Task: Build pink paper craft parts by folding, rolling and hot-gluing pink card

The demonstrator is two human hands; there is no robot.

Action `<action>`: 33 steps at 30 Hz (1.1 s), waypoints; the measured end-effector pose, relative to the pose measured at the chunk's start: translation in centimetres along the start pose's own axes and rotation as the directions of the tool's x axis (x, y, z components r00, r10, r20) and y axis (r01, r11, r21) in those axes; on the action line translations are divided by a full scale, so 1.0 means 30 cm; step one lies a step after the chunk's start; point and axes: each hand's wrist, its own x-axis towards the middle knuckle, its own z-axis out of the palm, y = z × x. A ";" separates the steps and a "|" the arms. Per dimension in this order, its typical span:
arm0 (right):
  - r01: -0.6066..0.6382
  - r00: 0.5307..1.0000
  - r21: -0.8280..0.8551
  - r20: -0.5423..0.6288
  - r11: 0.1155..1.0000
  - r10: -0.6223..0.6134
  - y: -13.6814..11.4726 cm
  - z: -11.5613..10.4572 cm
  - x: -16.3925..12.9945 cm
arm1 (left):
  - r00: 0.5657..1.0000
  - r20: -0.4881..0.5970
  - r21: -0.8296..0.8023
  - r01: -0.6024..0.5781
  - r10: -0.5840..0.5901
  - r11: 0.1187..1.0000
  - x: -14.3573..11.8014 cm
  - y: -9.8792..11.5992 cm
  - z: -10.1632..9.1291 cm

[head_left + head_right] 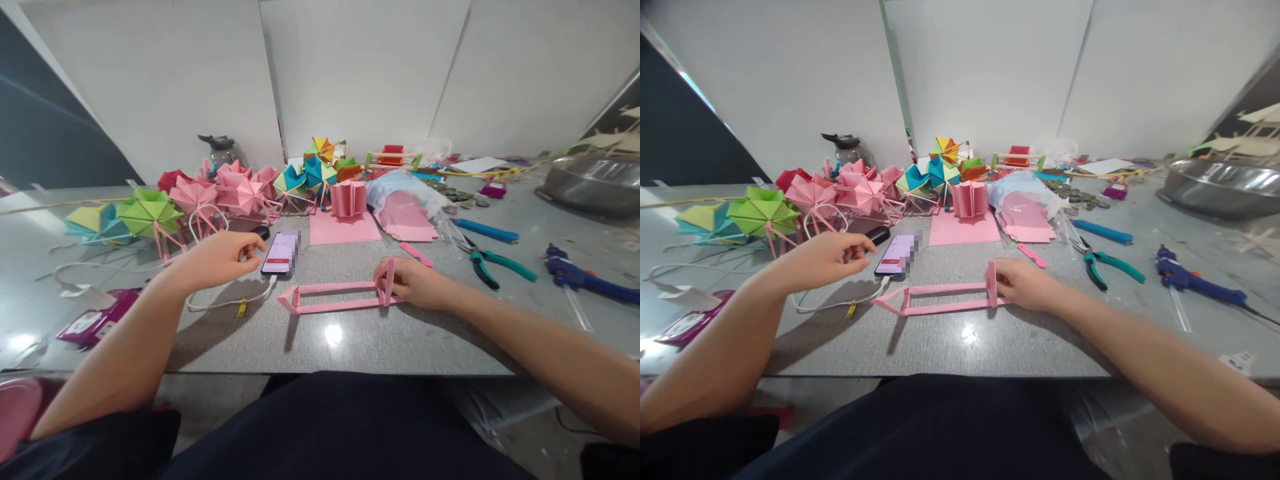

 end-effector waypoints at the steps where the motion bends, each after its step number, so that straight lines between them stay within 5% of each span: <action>1: -0.013 1.000 0.034 -0.002 0.999 0.013 0.003 0.000 -0.001 | 0.999 0.010 -0.005 -0.037 0.037 0.999 0.002 0.014 0.012; 6: -0.046 0.997 0.263 -0.049 0.964 0.061 0.015 -0.001 -0.009 | 0.958 0.072 -0.153 -0.263 0.277 0.952 -0.001 0.082 0.068; 10: 0.013 0.999 0.355 -0.051 0.935 0.006 0.005 -0.004 -0.021 | 0.920 0.086 -0.315 -0.338 0.381 0.887 0.001 0.115 0.106; 19: 0.092 0.994 0.383 -0.086 0.919 -0.064 -0.028 -0.003 -0.044 | 0.853 0.183 -0.581 -0.307 0.489 0.753 0.032 0.121 0.157; 25: 0.195 0.953 0.292 -0.281 0.936 -0.111 -0.002 -0.014 -0.056 | 0.842 0.065 -0.838 -0.246 0.535 0.488 0.045 0.087 0.147; 28: 0.390 0.848 0.107 -0.429 0.915 -0.311 -0.017 -0.027 -0.054 | 0.830 -0.010 -0.871 -0.281 0.557 0.403 0.041 0.082 0.143; 33: 0.604 0.514 -0.310 -0.552 0.734 -0.656 -0.073 -0.045 -0.050 | 0.858 -0.166 -0.866 -0.363 0.487 0.344 0.045 0.078 0.158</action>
